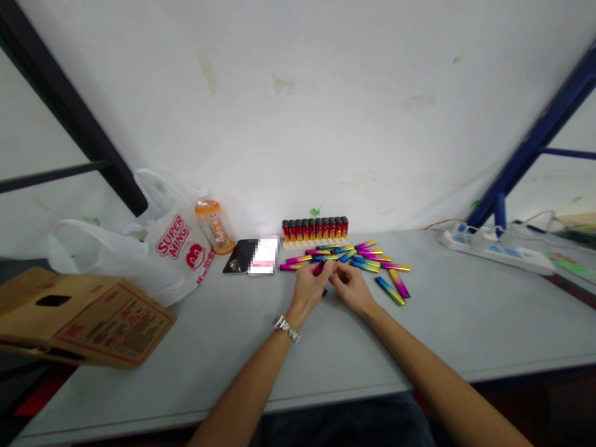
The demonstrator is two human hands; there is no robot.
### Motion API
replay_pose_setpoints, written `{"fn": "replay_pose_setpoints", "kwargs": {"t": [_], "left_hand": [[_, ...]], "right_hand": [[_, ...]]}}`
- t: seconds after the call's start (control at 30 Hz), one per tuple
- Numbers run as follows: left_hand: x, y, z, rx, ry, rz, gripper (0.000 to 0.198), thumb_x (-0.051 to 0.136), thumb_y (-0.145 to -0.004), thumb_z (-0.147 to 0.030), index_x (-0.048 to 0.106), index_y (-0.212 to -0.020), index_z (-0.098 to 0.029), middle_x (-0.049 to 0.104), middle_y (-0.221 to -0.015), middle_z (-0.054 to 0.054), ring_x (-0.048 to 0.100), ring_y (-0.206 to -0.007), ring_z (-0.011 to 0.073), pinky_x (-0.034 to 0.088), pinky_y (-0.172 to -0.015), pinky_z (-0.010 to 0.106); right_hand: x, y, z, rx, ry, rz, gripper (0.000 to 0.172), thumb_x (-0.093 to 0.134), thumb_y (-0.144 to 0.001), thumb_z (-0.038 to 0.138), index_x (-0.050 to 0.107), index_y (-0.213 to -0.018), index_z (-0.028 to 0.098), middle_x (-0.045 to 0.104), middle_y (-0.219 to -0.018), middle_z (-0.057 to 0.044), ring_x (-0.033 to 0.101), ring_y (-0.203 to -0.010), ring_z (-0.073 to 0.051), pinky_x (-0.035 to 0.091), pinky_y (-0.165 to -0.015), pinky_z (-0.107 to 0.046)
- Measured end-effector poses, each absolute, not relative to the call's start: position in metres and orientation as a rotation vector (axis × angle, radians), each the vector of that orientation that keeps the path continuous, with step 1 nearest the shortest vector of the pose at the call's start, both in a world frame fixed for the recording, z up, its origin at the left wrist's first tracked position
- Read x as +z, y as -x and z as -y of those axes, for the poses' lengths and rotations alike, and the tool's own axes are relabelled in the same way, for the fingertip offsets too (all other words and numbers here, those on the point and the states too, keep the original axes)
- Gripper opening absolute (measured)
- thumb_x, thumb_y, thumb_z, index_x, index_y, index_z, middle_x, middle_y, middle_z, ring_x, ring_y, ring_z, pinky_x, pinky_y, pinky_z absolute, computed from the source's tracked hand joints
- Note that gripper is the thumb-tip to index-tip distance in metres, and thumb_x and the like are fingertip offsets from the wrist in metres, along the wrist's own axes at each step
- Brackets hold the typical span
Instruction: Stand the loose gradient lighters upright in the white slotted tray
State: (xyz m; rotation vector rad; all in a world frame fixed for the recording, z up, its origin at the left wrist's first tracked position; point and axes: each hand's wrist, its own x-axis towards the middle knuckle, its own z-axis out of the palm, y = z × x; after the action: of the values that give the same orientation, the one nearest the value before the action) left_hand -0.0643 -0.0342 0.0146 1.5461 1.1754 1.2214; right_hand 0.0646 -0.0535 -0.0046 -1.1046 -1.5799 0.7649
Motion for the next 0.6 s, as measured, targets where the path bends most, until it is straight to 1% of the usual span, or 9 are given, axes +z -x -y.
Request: {"fn": "replay_pose_setpoints", "kwargs": {"t": [0.17,0.3,0.43,0.6], "left_hand": [[0.0143,0.0659,0.0368,1.232,-1.601,-1.147,0.058,0.053,-0.082,-0.066,0.043,-0.050,-0.018,0.036,-0.050,-0.004,0.031,-0.051,0.0094,0.021,-0.050,0.026],[0.0122,0.0656,0.0337,1.237,-1.574,-1.232,0.052,0.056,-0.081,-0.058,0.045,-0.050,-0.018,0.035,-0.048,-0.004,0.031,-0.050,0.0094,0.021,-0.050,0.026],[0.0117,0.0653,0.0297,1.192,-1.578,-1.271,0.043,0.057,-0.080,-0.047,0.048,-0.051,-0.017,0.038,-0.048,-0.004,0.033,-0.050,0.0096,0.021,-0.049,0.025],[0.0113,0.0651,0.0280,1.209,-1.562,-1.209,0.037,0.054,-0.077,-0.045,0.048,-0.052,-0.018,0.040,-0.049,-0.004,0.034,-0.051,0.0097,0.023,-0.050,0.025]], "right_hand": [[-0.0067,-0.0650,0.0527,0.790,1.071,1.587,0.024,0.058,-0.087,0.039,0.059,-0.075,0.018,0.047,-0.060,0.003,0.038,-0.055,-0.012,0.030,-0.054,-0.026],[-0.0065,-0.0647,0.0526,0.802,1.084,1.576,0.025,0.059,-0.086,0.041,0.058,-0.076,0.018,0.044,-0.058,0.004,0.038,-0.054,-0.011,0.029,-0.053,-0.025],[-0.0058,-0.0644,0.0529,0.808,1.097,1.570,0.026,0.060,-0.085,0.042,0.057,-0.074,0.018,0.042,-0.056,0.005,0.036,-0.053,-0.011,0.027,-0.052,-0.025],[-0.0064,-0.0650,0.0527,0.810,1.090,1.569,0.025,0.060,-0.084,0.040,0.056,-0.073,0.019,0.040,-0.055,0.006,0.035,-0.052,-0.011,0.027,-0.052,-0.025]]}}
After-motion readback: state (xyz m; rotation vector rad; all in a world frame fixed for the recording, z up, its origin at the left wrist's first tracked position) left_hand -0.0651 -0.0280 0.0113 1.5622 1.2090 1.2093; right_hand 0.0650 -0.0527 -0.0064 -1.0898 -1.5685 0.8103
